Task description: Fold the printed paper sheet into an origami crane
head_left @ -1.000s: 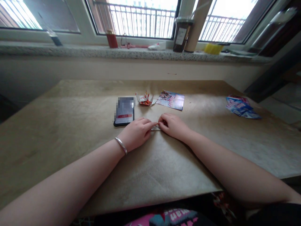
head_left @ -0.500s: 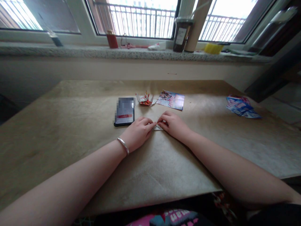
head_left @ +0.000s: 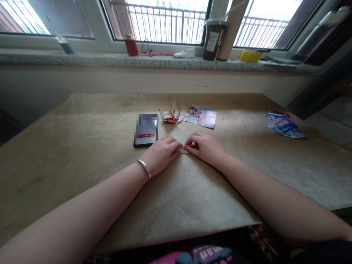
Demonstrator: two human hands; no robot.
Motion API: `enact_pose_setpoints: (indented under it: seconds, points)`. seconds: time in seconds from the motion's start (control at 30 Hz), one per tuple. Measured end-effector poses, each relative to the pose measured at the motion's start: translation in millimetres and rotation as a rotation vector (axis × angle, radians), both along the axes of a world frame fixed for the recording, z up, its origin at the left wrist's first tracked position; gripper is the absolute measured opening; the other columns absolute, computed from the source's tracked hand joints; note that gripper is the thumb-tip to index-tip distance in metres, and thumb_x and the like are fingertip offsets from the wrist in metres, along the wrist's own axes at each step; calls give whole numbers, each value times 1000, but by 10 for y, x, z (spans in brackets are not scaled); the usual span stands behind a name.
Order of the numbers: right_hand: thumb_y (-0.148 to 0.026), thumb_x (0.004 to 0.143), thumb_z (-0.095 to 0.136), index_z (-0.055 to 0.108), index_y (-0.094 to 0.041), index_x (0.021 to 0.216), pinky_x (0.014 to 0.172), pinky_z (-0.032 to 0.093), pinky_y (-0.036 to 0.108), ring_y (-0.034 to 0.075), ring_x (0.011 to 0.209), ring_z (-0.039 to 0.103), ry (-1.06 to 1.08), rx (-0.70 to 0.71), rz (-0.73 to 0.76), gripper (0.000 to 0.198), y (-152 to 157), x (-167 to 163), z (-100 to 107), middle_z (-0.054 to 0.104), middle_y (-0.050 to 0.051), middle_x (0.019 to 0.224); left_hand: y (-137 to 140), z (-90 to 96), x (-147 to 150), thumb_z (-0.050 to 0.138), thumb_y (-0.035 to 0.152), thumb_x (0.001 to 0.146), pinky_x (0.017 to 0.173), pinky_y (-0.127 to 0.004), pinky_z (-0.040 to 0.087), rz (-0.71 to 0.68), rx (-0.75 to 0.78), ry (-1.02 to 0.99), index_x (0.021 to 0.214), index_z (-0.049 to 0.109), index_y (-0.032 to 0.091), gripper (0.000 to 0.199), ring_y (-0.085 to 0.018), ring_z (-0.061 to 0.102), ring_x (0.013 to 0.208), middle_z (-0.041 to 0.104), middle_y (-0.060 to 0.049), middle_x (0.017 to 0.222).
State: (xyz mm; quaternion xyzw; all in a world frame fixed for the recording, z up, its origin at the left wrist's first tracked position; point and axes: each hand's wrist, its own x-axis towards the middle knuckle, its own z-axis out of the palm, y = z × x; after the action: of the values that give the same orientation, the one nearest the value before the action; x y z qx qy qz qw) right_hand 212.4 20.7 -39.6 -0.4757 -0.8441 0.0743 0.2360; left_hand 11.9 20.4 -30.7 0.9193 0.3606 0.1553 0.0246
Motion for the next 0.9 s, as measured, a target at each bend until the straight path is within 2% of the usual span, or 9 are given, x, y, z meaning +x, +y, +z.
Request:
enact_pose_setpoints:
  seconds: [0.2, 0.5, 0.9]
  points:
    - [-28, 80, 63, 66, -18, 79, 68, 41, 25, 14, 72, 54, 57, -40, -18, 11, -6, -9, 2, 61, 3, 78, 22, -26, -4, 51, 23, 88, 83, -34, 47, -2, 21, -40, 93, 66, 14, 18, -20, 57, 88, 64, -8, 93]
    - [-24, 81, 60, 64, -17, 73, 68, 40, 26, 14, 74, 53, 126, -101, -51, 11, 21, -55, 2, 59, 3, 77, 81, -55, 15, 47, 21, 91, 83, -36, 46, 57, -26, -45, 93, 66, 12, 22, -21, 56, 87, 64, -9, 89]
    - [-26, 80, 62, 70, -19, 83, 71, 42, 27, 15, 77, 55, 131, -167, -88, 12, 39, -60, 3, 61, 5, 81, 105, -112, 5, 48, 20, 90, 82, -35, 47, 24, 27, -69, 96, 68, 15, 22, -20, 56, 87, 63, -8, 90]
